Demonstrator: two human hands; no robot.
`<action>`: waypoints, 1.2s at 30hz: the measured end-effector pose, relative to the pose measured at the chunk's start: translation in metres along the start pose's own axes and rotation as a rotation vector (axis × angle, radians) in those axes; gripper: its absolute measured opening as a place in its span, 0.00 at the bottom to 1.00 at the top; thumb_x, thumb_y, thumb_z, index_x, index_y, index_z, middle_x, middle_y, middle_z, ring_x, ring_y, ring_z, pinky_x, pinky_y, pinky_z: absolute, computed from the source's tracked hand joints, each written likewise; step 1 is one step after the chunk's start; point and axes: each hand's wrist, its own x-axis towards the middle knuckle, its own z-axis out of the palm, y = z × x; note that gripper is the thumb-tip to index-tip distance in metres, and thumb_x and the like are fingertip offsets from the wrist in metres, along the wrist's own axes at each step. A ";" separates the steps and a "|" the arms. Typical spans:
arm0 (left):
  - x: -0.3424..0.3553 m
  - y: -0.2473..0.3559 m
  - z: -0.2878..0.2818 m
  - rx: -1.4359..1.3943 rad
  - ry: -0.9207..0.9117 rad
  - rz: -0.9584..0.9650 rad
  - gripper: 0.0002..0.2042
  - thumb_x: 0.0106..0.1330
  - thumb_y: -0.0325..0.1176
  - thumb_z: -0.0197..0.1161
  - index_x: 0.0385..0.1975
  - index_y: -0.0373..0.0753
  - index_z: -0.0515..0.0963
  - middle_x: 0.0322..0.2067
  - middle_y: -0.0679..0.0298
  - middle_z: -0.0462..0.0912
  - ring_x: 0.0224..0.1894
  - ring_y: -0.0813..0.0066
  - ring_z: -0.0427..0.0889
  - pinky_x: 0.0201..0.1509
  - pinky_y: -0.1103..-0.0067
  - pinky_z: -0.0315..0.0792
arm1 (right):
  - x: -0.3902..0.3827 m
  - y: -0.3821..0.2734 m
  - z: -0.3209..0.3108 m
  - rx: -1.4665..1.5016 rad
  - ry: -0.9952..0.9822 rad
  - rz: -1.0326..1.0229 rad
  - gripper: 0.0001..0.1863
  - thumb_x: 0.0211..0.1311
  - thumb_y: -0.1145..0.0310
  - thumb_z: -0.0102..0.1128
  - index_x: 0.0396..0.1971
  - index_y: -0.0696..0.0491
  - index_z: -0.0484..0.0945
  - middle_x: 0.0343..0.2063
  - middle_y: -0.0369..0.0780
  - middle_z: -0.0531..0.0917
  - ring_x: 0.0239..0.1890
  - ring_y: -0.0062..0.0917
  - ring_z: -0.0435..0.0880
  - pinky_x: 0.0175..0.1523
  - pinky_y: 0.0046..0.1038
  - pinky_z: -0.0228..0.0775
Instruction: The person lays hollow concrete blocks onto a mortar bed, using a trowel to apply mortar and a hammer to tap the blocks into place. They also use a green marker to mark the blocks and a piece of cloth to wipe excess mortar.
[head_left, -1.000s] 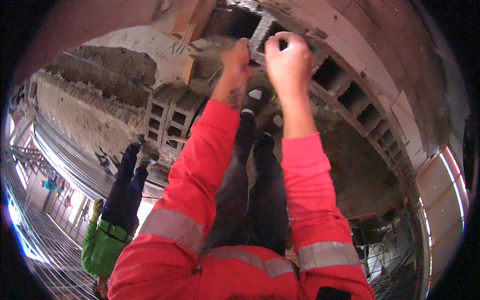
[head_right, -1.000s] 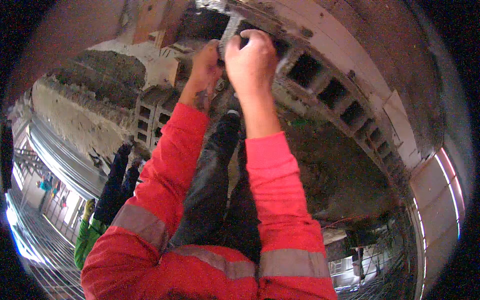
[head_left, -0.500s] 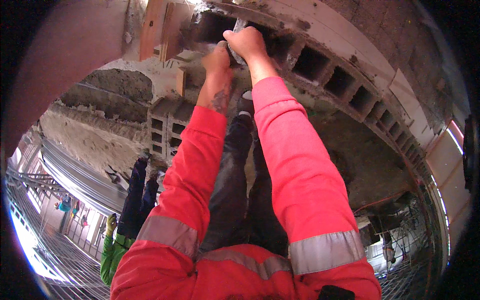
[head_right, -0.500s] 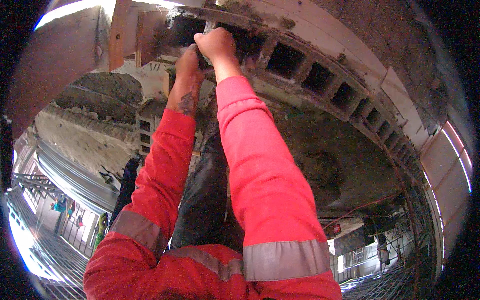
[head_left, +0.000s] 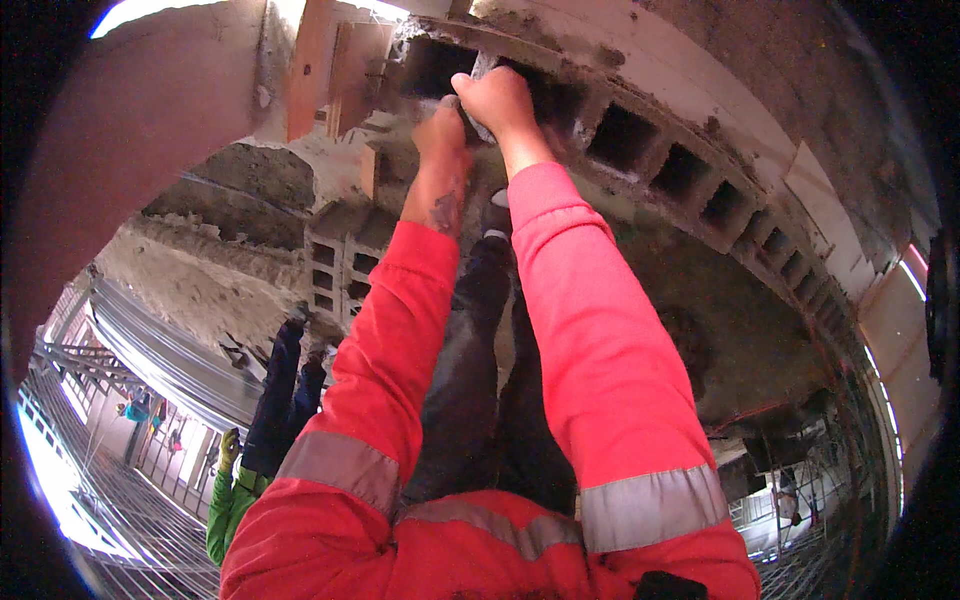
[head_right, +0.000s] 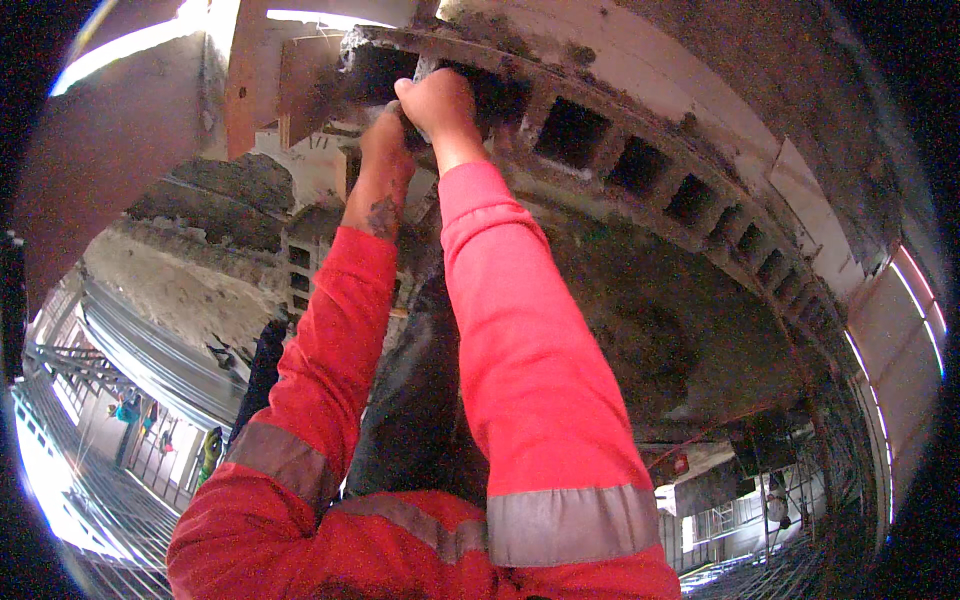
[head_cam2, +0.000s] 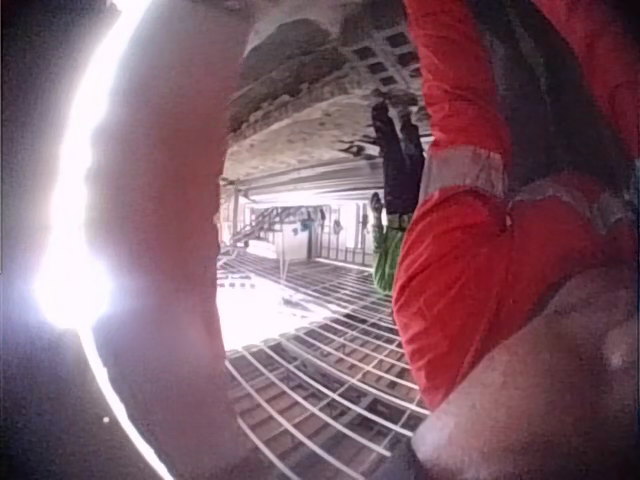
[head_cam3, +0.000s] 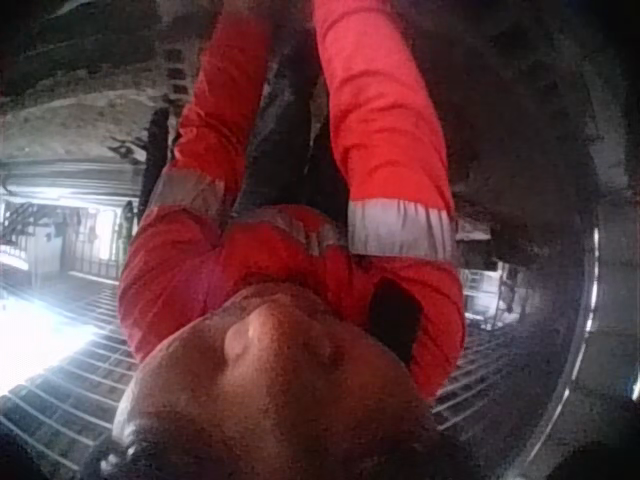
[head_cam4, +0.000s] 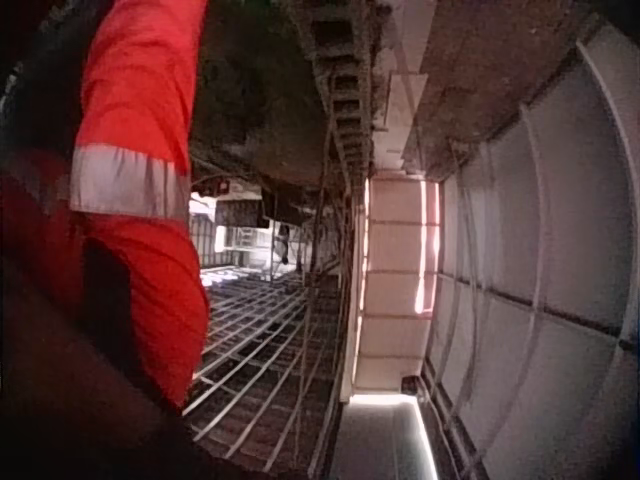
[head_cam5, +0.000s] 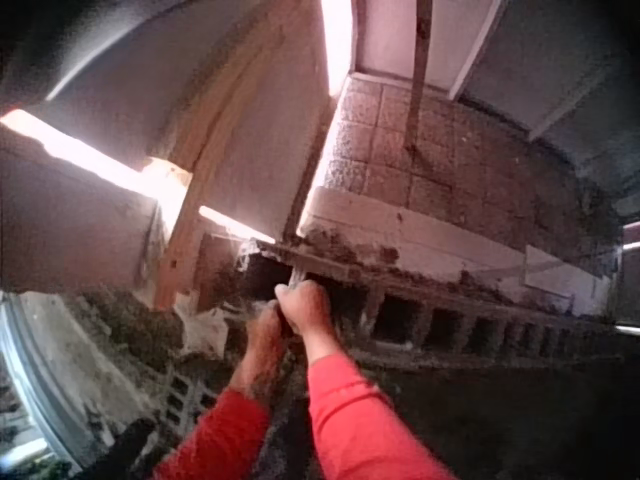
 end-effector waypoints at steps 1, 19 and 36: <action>0.001 -0.002 0.000 0.019 0.025 0.002 0.18 0.56 0.33 0.61 0.39 0.23 0.74 0.36 0.56 0.78 0.32 0.68 0.79 0.34 0.70 0.74 | 0.001 0.000 0.001 0.007 -0.001 0.008 0.27 0.45 0.50 0.56 0.28 0.65 0.80 0.31 0.60 0.79 0.41 0.50 0.80 0.48 0.40 0.71; -0.006 -0.001 -0.003 0.188 -0.109 0.033 0.13 0.59 0.36 0.58 0.35 0.30 0.76 0.32 0.60 0.78 0.30 0.71 0.77 0.31 0.73 0.71 | -0.001 0.000 -0.006 0.008 -0.059 0.041 0.24 0.46 0.53 0.56 0.24 0.64 0.80 0.29 0.60 0.78 0.38 0.51 0.79 0.46 0.42 0.72; -0.008 0.000 -0.014 0.408 -0.200 0.160 0.11 0.62 0.36 0.55 0.36 0.36 0.76 0.33 0.62 0.79 0.32 0.70 0.78 0.30 0.71 0.73 | -0.007 -0.002 -0.006 0.062 -0.031 0.059 0.23 0.46 0.54 0.59 0.25 0.64 0.80 0.30 0.59 0.79 0.38 0.51 0.79 0.46 0.43 0.72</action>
